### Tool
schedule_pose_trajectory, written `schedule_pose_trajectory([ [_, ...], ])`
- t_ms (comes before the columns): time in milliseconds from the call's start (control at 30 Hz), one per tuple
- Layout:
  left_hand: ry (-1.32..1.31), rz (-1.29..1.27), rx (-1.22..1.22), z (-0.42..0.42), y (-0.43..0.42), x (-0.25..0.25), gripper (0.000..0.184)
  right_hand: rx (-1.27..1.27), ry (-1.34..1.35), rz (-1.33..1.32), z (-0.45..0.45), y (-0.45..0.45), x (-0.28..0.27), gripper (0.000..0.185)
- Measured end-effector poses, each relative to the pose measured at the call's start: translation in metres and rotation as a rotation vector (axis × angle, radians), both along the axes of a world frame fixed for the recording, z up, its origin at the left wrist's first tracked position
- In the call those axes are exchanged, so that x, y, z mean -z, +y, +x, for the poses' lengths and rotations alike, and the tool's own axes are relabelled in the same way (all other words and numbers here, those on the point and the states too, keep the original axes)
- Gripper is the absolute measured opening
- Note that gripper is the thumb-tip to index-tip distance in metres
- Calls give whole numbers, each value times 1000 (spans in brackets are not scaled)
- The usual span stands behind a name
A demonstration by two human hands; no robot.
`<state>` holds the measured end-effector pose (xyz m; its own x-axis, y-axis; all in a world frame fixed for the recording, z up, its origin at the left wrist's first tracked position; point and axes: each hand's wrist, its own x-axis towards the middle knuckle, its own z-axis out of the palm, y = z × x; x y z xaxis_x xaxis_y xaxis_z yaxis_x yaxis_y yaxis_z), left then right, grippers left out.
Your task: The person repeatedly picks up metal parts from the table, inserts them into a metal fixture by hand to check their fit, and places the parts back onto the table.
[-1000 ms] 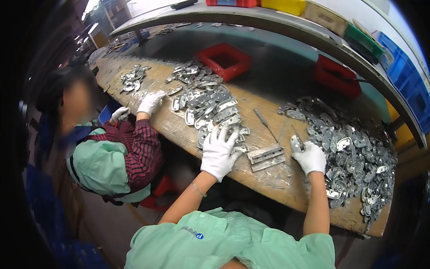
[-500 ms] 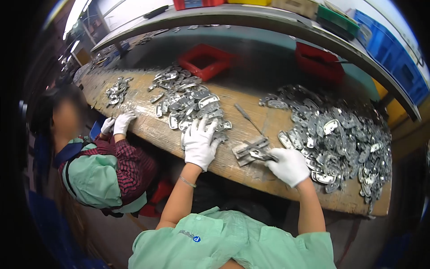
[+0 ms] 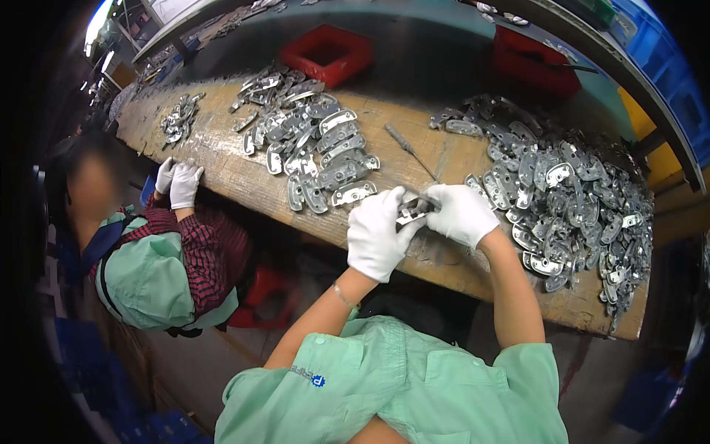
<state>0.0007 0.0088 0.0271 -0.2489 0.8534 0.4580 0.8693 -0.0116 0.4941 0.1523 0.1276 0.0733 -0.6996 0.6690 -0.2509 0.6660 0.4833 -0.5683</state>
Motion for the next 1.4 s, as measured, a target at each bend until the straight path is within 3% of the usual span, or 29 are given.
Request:
schedule_pose_trajectory([
  [100,75,-73,63,0,2,9,55,161,110,-70,19,-9,15,38],
  [167,58,-73,62,0,2,9,55,423,760,-20,40,-28,40,51],
  [200,46,-68,47,1,3,9,56,294,593,338,59,-25,46,59],
  [300,74,-80,50,2,7,8,52,305,416,303,55,-71,16,60],
  [533,110,-67,41,3,9,12,46,269,86,527,47,-90,31,68],
  [767,102,-96,47,3,9,12,44,273,7,594,43,-92,31,60],
  [1233,136,-48,37,3,10,15,40,250,-15,679,27,-72,31,63],
  [1400,73,-99,50,4,10,13,42,247,-67,610,48,-87,27,62],
])
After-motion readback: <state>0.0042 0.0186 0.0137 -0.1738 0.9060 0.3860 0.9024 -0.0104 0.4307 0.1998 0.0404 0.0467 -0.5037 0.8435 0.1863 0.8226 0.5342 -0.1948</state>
